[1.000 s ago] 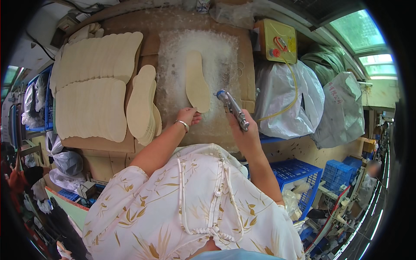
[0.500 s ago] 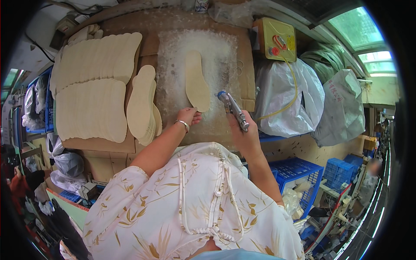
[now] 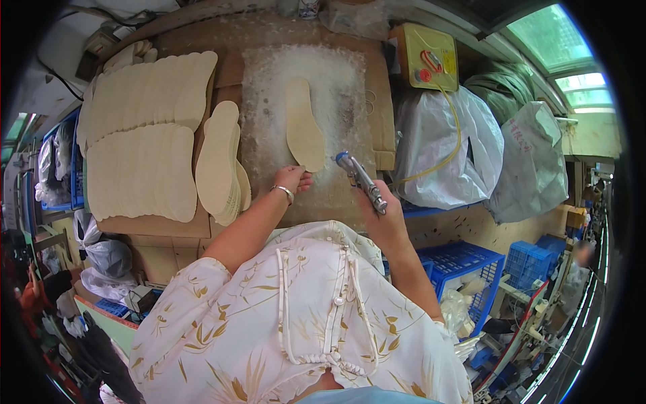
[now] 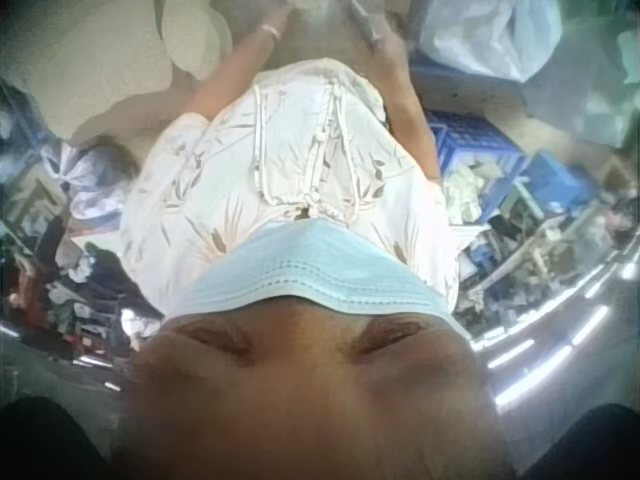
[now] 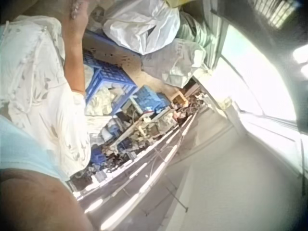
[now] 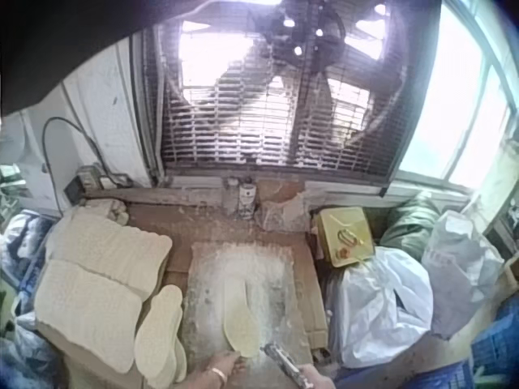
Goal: Applying glue to shoe insole components using a spray gun.
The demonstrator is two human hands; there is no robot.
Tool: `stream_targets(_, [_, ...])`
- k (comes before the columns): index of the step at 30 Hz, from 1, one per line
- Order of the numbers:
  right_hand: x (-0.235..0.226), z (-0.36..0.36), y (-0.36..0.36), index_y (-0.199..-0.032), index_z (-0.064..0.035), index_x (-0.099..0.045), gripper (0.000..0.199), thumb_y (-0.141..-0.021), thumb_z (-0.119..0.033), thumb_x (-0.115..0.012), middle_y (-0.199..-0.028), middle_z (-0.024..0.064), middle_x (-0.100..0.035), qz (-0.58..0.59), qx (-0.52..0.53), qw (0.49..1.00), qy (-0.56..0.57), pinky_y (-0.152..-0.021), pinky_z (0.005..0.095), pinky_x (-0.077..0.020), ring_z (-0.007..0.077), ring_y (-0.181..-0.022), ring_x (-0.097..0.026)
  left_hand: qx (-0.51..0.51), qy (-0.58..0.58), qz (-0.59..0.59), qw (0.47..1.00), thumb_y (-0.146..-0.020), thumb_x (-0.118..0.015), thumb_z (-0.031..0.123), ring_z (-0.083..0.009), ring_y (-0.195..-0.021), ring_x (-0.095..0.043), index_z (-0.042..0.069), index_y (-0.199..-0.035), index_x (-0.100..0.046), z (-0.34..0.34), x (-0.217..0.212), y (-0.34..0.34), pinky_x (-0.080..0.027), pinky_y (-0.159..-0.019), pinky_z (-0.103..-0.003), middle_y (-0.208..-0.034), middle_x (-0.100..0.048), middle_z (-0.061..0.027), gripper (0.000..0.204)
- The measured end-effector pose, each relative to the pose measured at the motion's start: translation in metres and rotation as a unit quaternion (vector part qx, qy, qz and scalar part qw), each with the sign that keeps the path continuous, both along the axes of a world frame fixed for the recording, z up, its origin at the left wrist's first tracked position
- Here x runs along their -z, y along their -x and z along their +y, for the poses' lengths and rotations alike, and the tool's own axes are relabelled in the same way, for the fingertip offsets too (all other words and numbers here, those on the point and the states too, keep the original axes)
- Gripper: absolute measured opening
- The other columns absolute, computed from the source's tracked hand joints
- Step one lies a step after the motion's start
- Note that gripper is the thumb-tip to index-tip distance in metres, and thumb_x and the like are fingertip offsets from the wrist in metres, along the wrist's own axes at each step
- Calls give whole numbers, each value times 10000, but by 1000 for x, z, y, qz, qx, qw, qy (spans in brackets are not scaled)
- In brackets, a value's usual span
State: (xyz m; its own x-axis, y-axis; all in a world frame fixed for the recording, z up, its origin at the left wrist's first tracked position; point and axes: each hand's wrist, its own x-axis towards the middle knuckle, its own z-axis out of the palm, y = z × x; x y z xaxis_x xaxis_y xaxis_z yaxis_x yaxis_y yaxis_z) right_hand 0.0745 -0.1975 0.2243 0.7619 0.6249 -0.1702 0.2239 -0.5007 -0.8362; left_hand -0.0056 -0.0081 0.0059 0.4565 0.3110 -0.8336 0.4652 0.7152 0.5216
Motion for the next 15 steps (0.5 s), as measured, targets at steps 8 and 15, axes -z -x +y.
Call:
stream_targets(8, [4, -6, 2, -978, -28, -551, 203, -906, -197, -637, -679, 155, -571, -1, 5, 1000, -8, -575, 338, -450, 288, -582, -544, -6, -1, -7, 1000, -938, -554, 205, -209, -733, -674, 15, -1017, -553, 0, 2, 0, -556, -599, -313, -931, -670, -119, 206])
stream_targets(15, [4, 0, -1, -985, -34, -556, 206, -901, -200, -643, -674, 154, -568, 9, 26, 1000, -3, -574, 339, -447, 286, -575, -532, -6, -6, -6, 1000, -936, -552, 196, -208, -723, -674, 16, -1016, -551, 0, 2, -1, -558, -590, -311, -930, -670, -118, 198])
